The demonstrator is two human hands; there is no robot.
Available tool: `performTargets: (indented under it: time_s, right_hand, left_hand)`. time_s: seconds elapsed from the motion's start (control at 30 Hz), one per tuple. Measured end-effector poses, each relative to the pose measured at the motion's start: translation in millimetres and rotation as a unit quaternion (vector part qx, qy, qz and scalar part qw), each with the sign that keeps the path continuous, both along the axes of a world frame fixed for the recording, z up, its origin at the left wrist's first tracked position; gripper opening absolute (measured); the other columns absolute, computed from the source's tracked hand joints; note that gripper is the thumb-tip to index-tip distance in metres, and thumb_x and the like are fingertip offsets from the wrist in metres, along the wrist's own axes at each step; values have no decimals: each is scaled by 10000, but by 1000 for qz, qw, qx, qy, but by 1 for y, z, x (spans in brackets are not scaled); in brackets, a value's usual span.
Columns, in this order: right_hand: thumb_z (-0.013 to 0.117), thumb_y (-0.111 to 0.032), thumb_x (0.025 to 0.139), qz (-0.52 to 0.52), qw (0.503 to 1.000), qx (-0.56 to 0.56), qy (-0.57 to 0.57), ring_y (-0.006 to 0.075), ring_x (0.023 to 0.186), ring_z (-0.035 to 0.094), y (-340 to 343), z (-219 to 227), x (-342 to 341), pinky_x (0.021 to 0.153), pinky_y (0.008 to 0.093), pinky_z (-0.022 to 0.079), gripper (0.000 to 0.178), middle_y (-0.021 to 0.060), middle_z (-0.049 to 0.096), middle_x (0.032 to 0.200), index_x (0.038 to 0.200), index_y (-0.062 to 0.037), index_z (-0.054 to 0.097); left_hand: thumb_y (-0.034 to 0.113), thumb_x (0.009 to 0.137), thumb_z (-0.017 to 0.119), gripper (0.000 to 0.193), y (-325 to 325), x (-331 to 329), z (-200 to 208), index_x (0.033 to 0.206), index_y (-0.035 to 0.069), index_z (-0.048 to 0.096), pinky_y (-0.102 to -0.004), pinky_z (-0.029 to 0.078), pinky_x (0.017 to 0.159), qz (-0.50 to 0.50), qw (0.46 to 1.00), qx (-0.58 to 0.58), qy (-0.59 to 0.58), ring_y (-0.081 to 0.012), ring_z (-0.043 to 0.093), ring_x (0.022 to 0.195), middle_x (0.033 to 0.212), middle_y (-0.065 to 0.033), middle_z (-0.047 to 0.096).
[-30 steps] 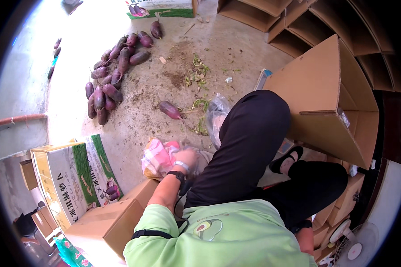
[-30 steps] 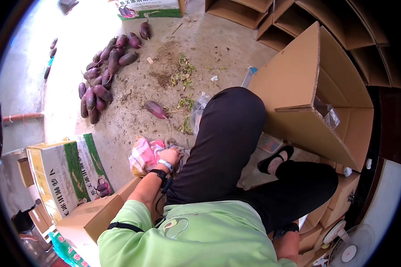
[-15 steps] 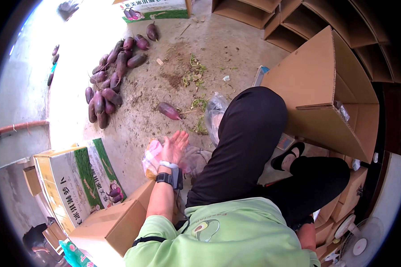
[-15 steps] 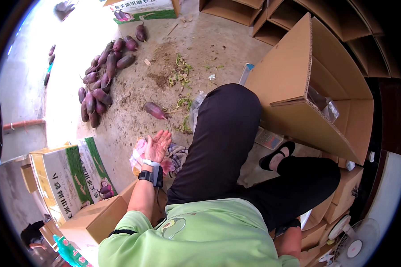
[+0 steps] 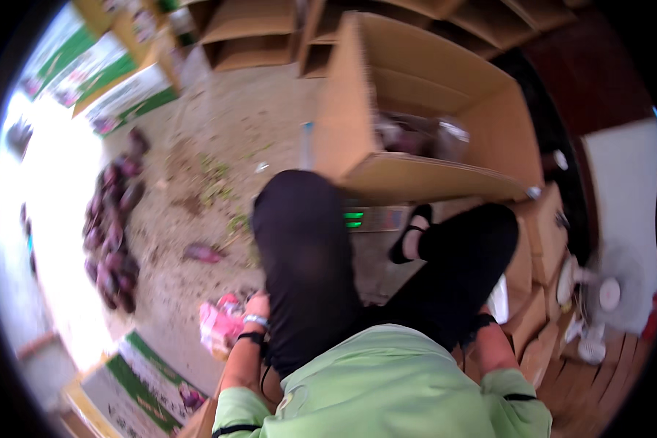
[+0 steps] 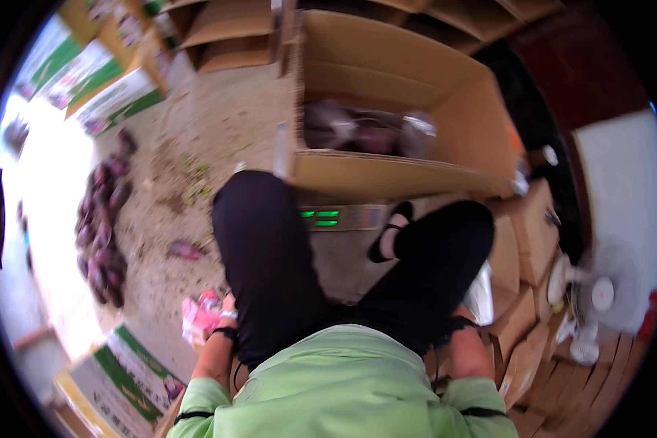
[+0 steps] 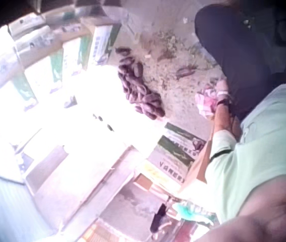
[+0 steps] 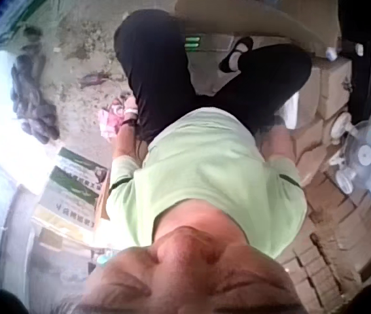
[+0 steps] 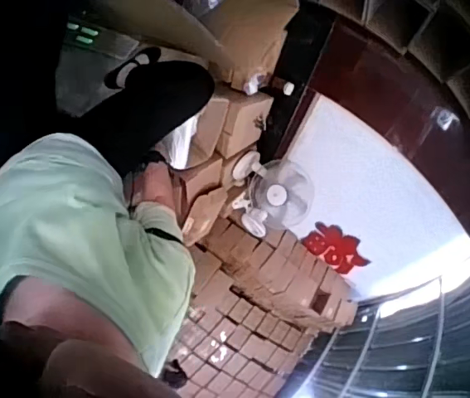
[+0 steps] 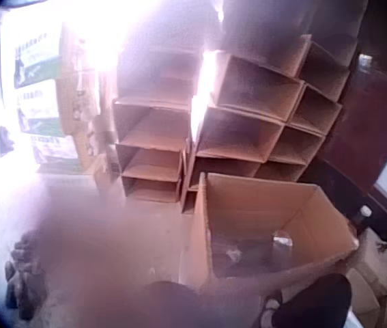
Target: The person picks up purple sweet potatoes from a pile on the floor, trims their ends with a utility knife, and places them into a cardboard box lined with plastic. The person repeats this process for multiple sweet potatoes.
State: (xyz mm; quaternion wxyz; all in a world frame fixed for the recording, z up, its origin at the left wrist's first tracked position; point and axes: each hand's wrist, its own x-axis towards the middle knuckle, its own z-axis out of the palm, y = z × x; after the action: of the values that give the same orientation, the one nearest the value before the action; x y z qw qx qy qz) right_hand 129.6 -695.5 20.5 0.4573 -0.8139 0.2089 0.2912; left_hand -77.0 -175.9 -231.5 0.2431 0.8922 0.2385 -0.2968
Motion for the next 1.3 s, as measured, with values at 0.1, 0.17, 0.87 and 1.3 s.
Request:
performTargets:
  time_s: [0.1,0.17,0.87,1.3]
  right_hand:
    - [528,-103,843,127,988,-35,-83,168,864,596,-8,-5,-10,731,305,484,224,75,621,978,1048,-48,600]
    - [529,-98,843,235,956,-59,-165,167,861,597,-8,-2,-13,729,304,484,221,75,622,976,1045,-48,602]
    - [544,-118,857,-359,925,-34,-124,122,575,556,-93,31,-90,491,251,440,170,64,598,729,957,8,599]
    - [595,-178,769,-210,967,-139,49,239,672,639,-116,-168,-232,610,356,514,200,138,650,767,878,-23,658]
  left_hand:
    - [98,846,447,196,1,-9,7,992,34,561,-404,504,682,-33,995,79,-40,-285,613,851,937,-180,618]
    - [100,847,447,197,2,-5,17,994,33,561,-402,503,682,-36,996,80,-27,-283,612,850,938,-178,618]
    - [119,862,446,211,9,98,155,1011,26,564,-384,492,684,46,956,122,-263,-261,600,835,948,-162,614]
    - [131,872,445,221,-103,220,299,1022,22,566,-372,485,686,-61,891,47,-447,-248,593,826,954,-153,612]
